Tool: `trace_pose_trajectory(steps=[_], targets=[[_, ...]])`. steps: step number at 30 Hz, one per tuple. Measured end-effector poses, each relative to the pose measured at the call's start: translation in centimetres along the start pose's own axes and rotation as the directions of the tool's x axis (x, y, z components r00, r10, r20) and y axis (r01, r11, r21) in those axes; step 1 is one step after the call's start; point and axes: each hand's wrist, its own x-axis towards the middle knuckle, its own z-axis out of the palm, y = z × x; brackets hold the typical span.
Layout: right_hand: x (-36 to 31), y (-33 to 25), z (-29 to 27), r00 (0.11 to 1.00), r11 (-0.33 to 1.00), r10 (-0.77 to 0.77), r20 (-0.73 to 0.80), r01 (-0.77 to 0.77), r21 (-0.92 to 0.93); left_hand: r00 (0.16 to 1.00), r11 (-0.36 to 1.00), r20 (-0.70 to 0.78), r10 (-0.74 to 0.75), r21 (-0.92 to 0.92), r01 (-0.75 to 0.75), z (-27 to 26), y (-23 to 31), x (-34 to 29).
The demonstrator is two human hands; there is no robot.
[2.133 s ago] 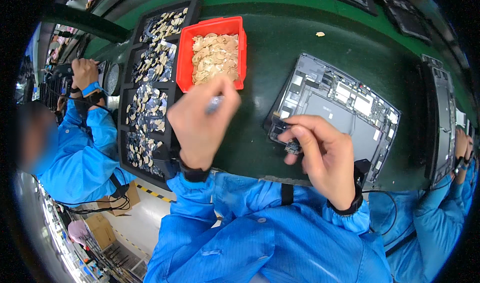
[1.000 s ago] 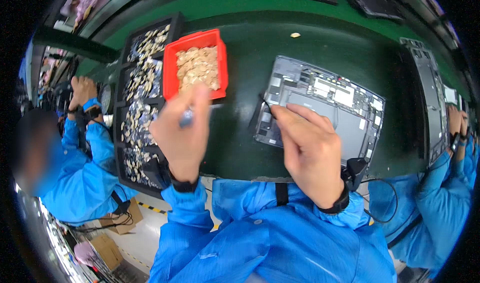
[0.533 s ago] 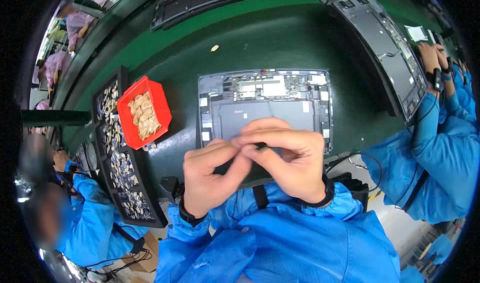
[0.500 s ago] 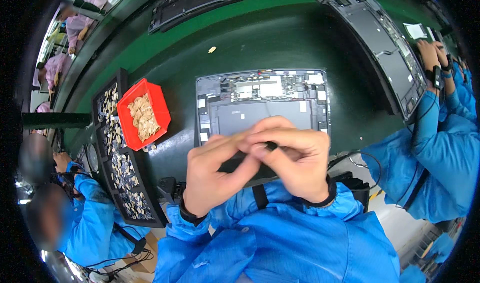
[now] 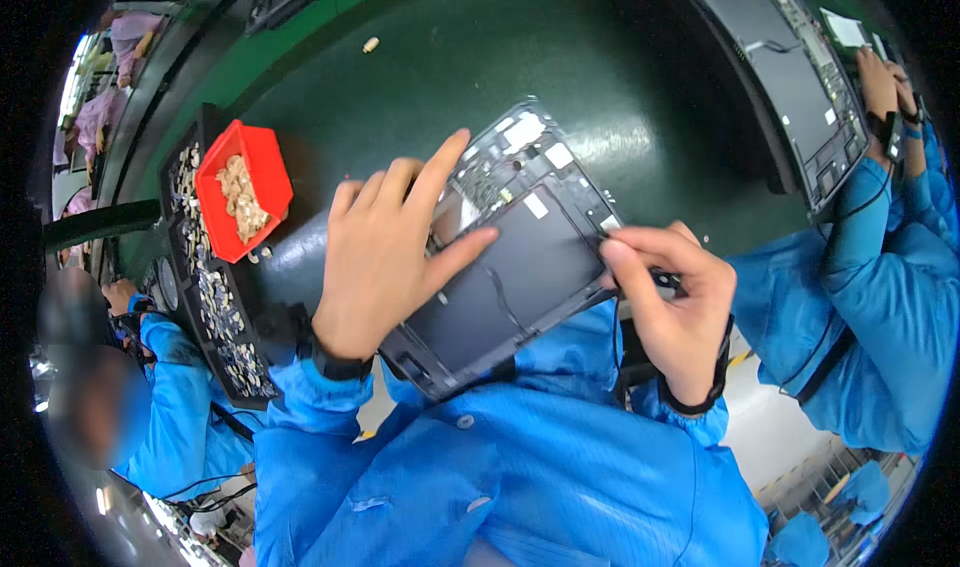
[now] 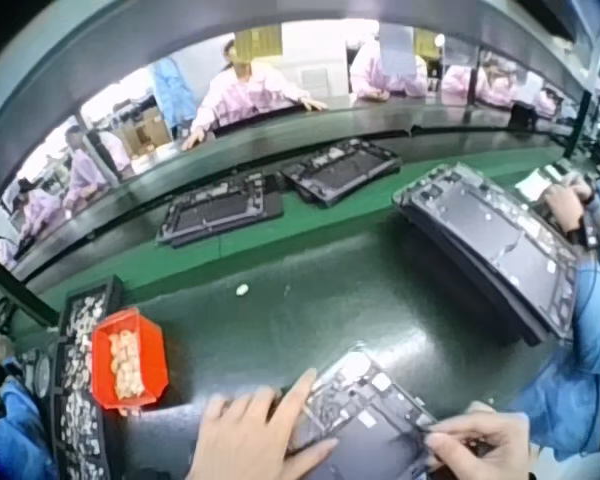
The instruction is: Assembling internal components of tablet devices on a production line.
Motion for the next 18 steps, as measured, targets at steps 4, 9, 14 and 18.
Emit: trace_pose_trajectory(steps=[4, 9, 14, 18], targets=[[2.2, -0.7, 2.4, 0.998, 0.994, -0.035, 0.050, 0.040, -0.099, 0.974, 0.969, -0.137, 0.181, -0.142, -0.200, 1.0, -0.2, -1.2], [4.1, -1.1, 4.4, 0.991, 0.981, -0.105, 0.084, 0.117, -0.158, 0.984, 0.967, -0.115, 0.136, -0.203, -0.158, 1.9, -0.4, -1.0], [5.0, -1.0, 5.9, 0.982, 0.970, -0.127, 0.138, 0.152, -0.190, 0.979, 0.943, -0.158, 0.127, -0.287, -0.169, 2.4, -1.0, -0.9], [5.3, -1.4, 6.2, 0.975, 0.927, -0.146, 0.169, 0.194, -0.320, 0.970, 0.934, -0.205, 0.132, -0.302, -0.191, 2.8, -1.2, -1.0]])
